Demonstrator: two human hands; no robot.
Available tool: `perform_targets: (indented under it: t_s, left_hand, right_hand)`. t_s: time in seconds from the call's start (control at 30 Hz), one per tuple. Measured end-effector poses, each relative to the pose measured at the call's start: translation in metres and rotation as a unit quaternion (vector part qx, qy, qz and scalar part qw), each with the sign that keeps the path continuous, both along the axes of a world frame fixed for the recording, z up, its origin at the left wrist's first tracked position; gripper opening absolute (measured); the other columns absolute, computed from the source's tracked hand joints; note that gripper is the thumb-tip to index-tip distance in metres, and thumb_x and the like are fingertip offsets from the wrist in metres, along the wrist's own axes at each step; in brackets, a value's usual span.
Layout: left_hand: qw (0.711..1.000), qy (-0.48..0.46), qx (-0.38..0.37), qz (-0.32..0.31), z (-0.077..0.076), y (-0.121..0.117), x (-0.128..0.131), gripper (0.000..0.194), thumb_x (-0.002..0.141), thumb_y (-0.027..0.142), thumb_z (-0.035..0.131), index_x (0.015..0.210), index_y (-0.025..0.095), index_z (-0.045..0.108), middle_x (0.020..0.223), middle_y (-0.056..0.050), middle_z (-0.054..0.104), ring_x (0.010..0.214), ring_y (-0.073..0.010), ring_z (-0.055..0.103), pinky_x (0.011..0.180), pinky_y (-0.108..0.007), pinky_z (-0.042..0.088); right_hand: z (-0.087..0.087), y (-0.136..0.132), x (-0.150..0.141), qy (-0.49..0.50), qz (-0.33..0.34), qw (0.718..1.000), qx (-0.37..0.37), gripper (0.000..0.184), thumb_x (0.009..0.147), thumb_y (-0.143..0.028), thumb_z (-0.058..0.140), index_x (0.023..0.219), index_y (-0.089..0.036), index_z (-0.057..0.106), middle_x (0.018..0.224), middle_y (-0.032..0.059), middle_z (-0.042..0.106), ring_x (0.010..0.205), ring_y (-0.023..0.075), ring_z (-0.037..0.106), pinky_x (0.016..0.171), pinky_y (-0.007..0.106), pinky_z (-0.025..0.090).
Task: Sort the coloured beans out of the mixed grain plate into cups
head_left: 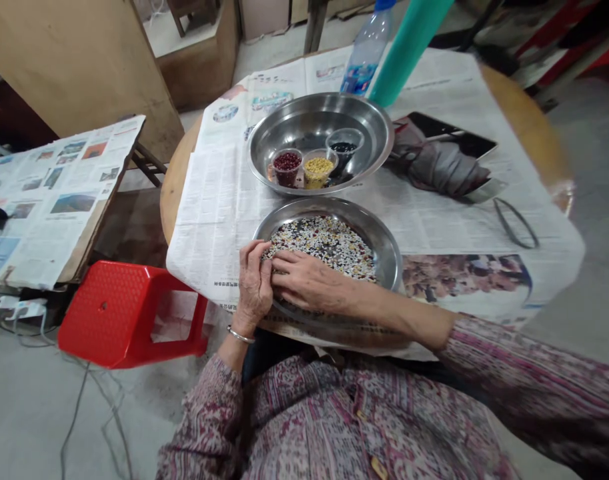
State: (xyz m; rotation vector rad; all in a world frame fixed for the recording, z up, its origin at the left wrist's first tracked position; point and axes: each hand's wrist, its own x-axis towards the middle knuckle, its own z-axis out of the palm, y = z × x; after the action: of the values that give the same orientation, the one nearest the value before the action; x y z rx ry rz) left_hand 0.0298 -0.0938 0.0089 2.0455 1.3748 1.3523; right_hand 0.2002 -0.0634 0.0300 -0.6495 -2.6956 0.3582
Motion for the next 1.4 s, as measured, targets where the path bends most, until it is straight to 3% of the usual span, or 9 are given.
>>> perform_targets:
  t_s: [0.13,0.37,0.57,0.67,0.77,0.9,1.03,1.2,1.4]
  left_hand:
    - [1.000,0.007,0.003,0.002,0.000,0.001,0.000,0.030,0.109,0.030,0.036,0.133,0.023,0.052,0.134,-0.010,0.054,0.131,-0.0221,0.051,0.116,-0.045,0.044]
    - [1.000,0.005,0.004,-0.004,0.000,0.002,0.001,0.028,0.108,0.026,0.038,0.131,0.024,0.055,0.130,-0.009,0.056,0.129,-0.0223,0.051,0.115,-0.044,0.045]
    - [1.000,0.012,0.005,-0.005,0.000,0.002,0.001,0.027,0.107,0.024,0.039,0.128,0.024,0.056,0.128,-0.009,0.055,0.126,-0.0217,0.052,0.114,-0.043,0.046]
    - [1.000,0.023,0.010,-0.002,0.000,0.002,0.001,0.026,0.107,0.024,0.039,0.127,0.023,0.056,0.128,-0.009,0.055,0.125,-0.0211,0.053,0.113,-0.042,0.046]
    - [1.000,0.029,0.011,0.003,0.001,0.002,0.001,0.026,0.107,0.023,0.038,0.125,0.023,0.057,0.127,-0.009,0.056,0.124,-0.0206,0.054,0.112,-0.041,0.047]
    - [1.000,0.023,0.008,0.005,-0.001,0.002,0.000,0.025,0.107,0.023,0.040,0.123,0.022,0.059,0.125,-0.009,0.057,0.122,-0.0210,0.054,0.112,-0.042,0.047]
    - [1.000,0.015,0.011,0.004,-0.003,0.003,-0.001,0.025,0.106,0.022,0.040,0.122,0.022,0.060,0.124,-0.009,0.057,0.121,-0.0213,0.055,0.111,-0.042,0.048]
    - [1.000,0.015,0.011,0.008,-0.003,0.003,-0.001,0.025,0.107,0.025,0.039,0.121,0.021,0.060,0.124,-0.009,0.057,0.121,-0.0207,0.055,0.111,-0.040,0.048]
    - [1.000,0.013,0.006,0.008,-0.004,0.003,-0.001,0.026,0.108,0.027,0.038,0.121,0.021,0.060,0.124,-0.009,0.057,0.122,-0.0209,0.055,0.113,-0.042,0.047]
  right_hand:
    - [-0.005,0.026,-0.001,-0.028,-0.017,0.998,0.054,0.023,0.092,-0.024,0.058,0.111,-0.013,0.067,0.128,0.0178,0.064,0.121,0.0311,0.051,0.103,0.049,0.044]
    - [-0.005,0.046,0.052,-0.093,-0.213,0.973,-0.013,0.023,0.096,-0.017,0.046,0.103,-0.017,0.068,0.103,0.0137,0.066,0.092,0.0250,0.061,0.078,0.037,0.049]
    - [-0.002,-0.009,0.086,-0.016,-0.125,0.988,-0.093,0.027,0.102,-0.037,0.052,0.115,-0.017,0.065,0.109,0.0120,0.063,0.092,0.0215,0.064,0.082,0.036,0.052]
    - [-0.002,-0.033,0.067,-0.010,-0.063,0.994,-0.085,0.027,0.100,-0.034,0.056,0.122,-0.018,0.062,0.111,0.0107,0.063,0.093,0.0202,0.063,0.079,0.033,0.052]
    - [-0.003,-0.028,0.040,-0.048,-0.033,0.998,-0.014,0.018,0.101,-0.020,0.050,0.106,-0.020,0.067,0.103,0.0089,0.065,0.092,0.0201,0.061,0.075,0.032,0.050]
    - [-0.004,0.011,0.035,-0.075,-0.119,0.989,0.052,0.022,0.100,-0.015,0.048,0.101,-0.019,0.070,0.102,0.0105,0.068,0.096,0.0227,0.059,0.073,0.032,0.048]
    - [-0.001,0.032,0.068,-0.055,-0.242,0.967,0.050,0.021,0.099,-0.021,0.050,0.103,-0.019,0.071,0.111,0.0136,0.067,0.105,0.0269,0.058,0.079,0.035,0.050]
    - [-0.001,-0.012,0.101,-0.080,-0.233,0.967,-0.056,0.044,0.091,-0.044,0.065,0.127,-0.018,0.060,0.112,0.0127,0.066,0.089,0.0260,0.064,0.075,0.038,0.053]
    - [-0.015,-0.040,0.073,-0.009,-0.185,0.974,-0.134,0.024,0.088,-0.019,0.059,0.112,-0.020,0.063,0.106,0.0098,0.068,0.097,0.0234,0.067,0.086,0.036,0.054]
